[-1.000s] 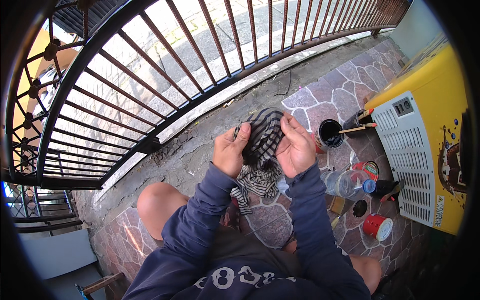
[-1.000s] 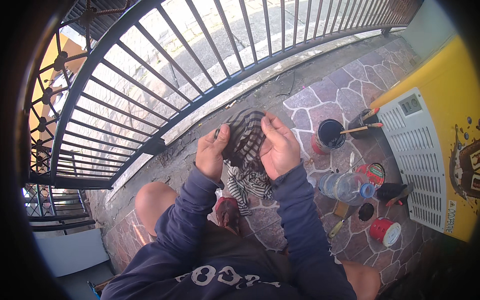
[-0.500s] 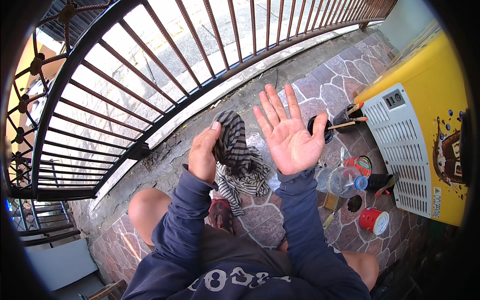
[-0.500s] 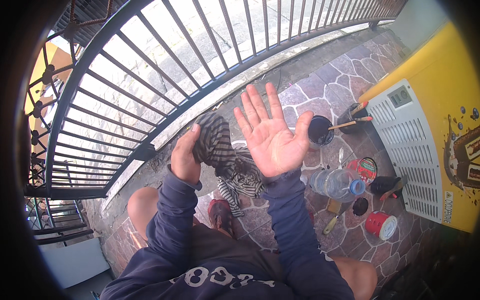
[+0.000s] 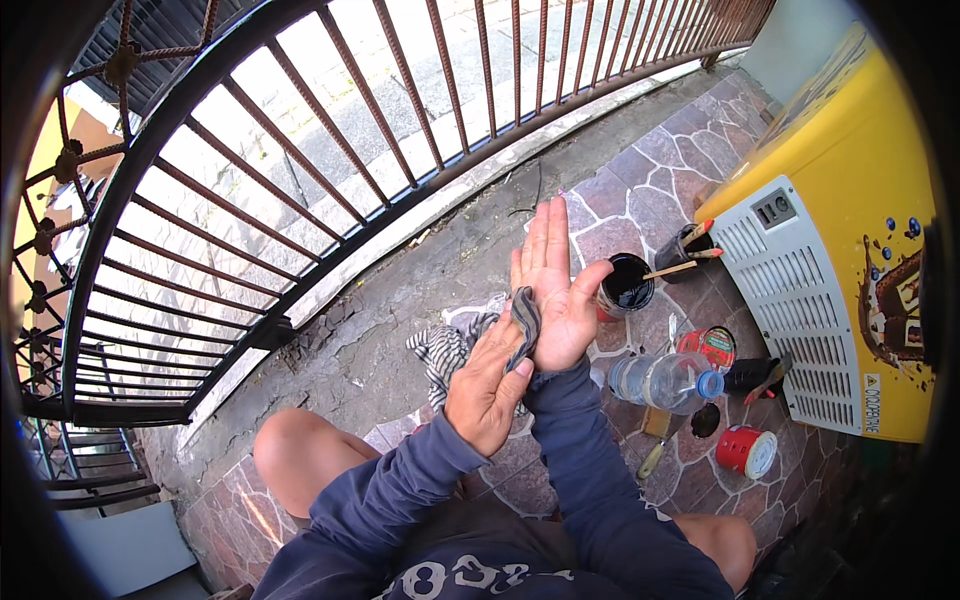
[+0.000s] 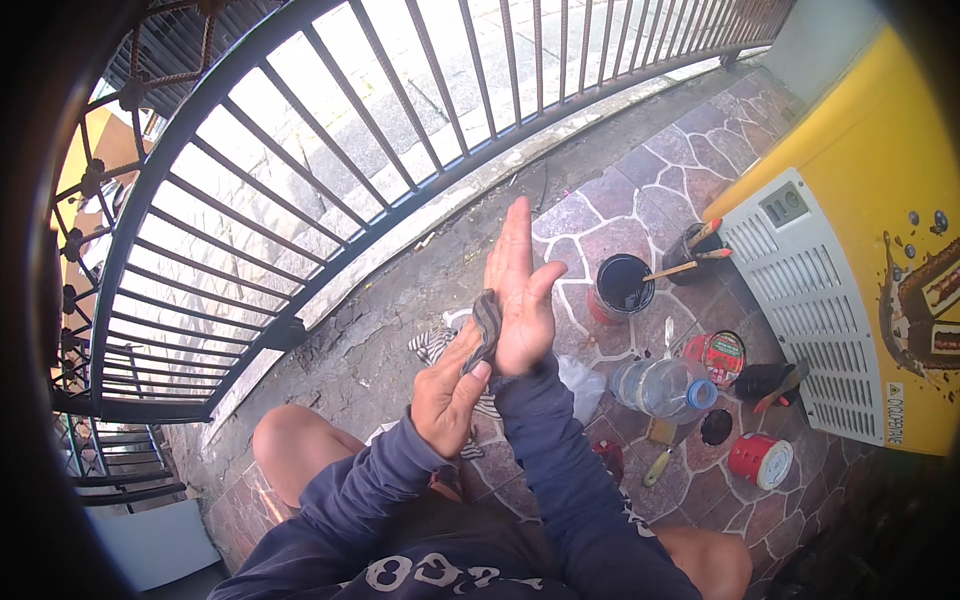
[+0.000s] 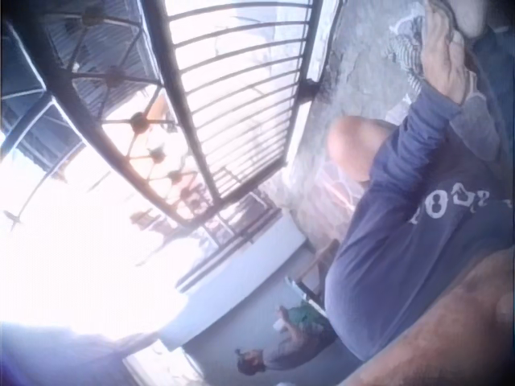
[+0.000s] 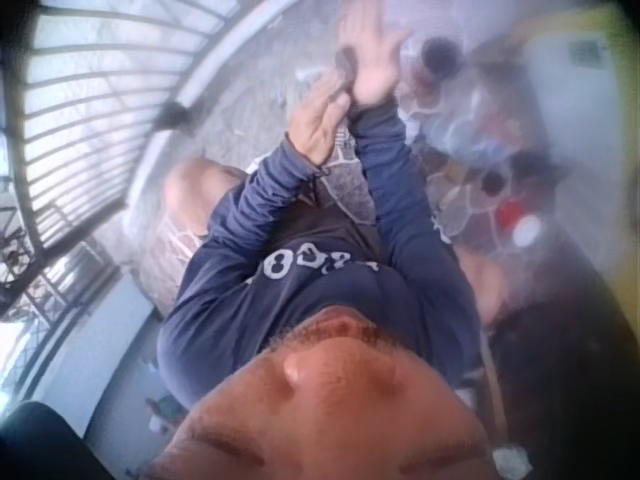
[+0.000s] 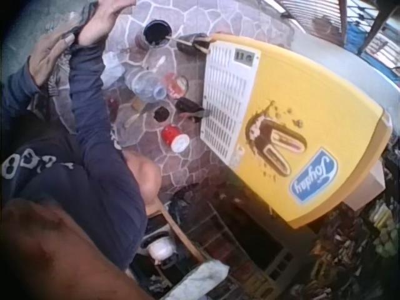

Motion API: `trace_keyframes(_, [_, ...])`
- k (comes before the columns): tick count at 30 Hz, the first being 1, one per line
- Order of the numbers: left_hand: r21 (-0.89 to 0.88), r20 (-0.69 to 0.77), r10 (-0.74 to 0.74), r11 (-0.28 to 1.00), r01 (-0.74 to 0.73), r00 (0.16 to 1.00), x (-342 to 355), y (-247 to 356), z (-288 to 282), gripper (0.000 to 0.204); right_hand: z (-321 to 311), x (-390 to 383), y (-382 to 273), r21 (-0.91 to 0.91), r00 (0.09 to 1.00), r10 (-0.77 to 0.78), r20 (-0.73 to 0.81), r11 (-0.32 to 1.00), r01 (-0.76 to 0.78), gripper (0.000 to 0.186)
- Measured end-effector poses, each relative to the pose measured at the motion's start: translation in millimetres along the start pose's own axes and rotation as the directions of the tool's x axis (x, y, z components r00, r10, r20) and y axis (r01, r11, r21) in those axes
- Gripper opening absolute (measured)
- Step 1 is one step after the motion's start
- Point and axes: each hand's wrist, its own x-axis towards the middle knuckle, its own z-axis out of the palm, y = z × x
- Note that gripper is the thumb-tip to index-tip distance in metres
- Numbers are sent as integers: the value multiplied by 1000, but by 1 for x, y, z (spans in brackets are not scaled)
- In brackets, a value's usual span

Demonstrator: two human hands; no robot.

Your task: The person sits on a tiled floor and prepares paint by pouring water from a plastic bottle into a paint can. They stir the mixture with a wooden stick, wipe their hands with a cloth, and handle a small white bottle and a paintbrush.

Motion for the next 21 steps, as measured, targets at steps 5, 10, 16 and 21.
trace_keyframes(5, [-464,-176,-424,832,305,888,-7,-1,-1,29,-6,13,0,-462,986,-156,54,872,163,97])
trace_keyframes(10, [-947,-38,-441,302,109,897,19,-19,-29,43,6,-11,13,-804,932,-126,340,476,358,100])
trace_keyframes(16, [-993,41,-331,88,74,943,28,-12,-51,48,32,-45,26,-879,931,27,365,341,334,94])
trace_keyframes(21, [-954,168,-472,145,264,866,27,-3,-35,50,16,-22,11,-937,969,-57,240,247,246,90])
